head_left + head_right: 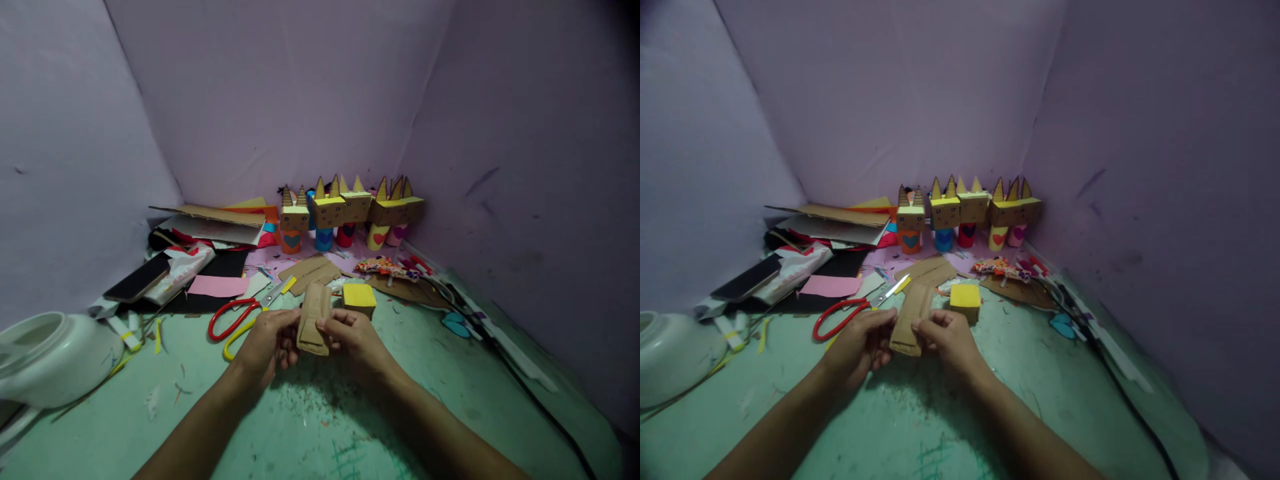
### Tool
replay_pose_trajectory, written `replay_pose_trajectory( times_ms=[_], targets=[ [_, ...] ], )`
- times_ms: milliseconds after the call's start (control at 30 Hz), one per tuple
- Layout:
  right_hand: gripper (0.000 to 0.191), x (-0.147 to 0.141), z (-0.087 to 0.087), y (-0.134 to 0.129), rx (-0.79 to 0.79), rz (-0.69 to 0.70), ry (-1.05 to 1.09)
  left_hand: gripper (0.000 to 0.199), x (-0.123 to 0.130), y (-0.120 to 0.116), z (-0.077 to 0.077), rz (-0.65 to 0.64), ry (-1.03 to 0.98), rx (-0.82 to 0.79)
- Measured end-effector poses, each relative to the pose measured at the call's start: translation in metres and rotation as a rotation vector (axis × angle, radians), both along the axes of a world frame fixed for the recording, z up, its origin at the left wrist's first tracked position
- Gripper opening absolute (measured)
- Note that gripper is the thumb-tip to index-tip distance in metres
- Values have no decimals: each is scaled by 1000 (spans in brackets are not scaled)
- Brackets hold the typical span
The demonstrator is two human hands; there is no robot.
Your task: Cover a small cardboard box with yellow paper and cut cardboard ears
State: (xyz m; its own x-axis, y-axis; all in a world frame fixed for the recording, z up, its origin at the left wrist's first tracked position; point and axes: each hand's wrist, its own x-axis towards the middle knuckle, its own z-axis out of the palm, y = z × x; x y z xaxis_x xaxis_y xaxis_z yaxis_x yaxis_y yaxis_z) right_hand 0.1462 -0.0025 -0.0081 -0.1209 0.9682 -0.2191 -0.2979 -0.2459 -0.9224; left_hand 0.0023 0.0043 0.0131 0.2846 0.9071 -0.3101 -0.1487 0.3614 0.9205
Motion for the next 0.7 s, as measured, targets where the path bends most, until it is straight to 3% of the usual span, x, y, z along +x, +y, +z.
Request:
replay_pose_trajectory(
  times_ms=[300, 700],
  targets=[
    [24, -1, -1, 0, 5, 14, -21, 33, 0, -2, 0, -35, 125, 61],
    [20, -2, 0, 0, 22, 11, -23, 32, 2, -1, -1, 2, 135, 69]
  ],
)
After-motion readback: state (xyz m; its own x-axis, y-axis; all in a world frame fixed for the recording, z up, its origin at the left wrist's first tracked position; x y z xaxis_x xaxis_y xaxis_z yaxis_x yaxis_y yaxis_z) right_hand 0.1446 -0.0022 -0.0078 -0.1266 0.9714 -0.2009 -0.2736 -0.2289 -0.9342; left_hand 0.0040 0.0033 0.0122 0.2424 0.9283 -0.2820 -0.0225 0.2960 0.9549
